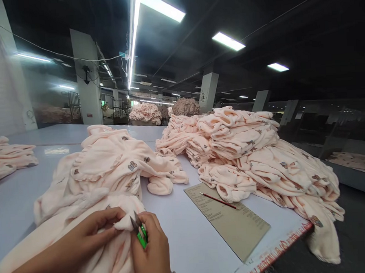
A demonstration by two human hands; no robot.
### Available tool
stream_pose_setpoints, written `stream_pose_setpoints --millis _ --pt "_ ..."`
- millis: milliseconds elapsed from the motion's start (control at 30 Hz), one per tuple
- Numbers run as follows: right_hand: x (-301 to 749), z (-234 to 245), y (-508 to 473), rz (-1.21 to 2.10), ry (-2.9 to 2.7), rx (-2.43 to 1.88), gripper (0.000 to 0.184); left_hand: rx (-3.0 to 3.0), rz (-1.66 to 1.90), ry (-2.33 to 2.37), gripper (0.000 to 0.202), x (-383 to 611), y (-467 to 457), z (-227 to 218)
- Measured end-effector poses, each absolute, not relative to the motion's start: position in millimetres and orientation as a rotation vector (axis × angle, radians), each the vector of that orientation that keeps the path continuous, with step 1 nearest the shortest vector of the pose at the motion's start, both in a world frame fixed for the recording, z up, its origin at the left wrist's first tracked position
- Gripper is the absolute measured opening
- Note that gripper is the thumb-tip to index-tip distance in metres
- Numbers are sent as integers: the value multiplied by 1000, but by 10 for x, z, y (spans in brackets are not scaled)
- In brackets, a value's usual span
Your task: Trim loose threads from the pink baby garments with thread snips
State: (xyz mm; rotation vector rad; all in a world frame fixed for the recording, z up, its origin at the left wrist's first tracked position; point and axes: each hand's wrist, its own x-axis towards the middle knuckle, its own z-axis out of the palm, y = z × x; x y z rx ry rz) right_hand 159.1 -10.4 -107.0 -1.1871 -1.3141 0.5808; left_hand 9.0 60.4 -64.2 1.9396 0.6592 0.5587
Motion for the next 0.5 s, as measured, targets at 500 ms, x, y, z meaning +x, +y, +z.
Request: stream_pose_setpoints --millis 500 --pt "1671 -1035 -48 768 -1235 -1086 25 1817 675 757 21 104 532 -691"
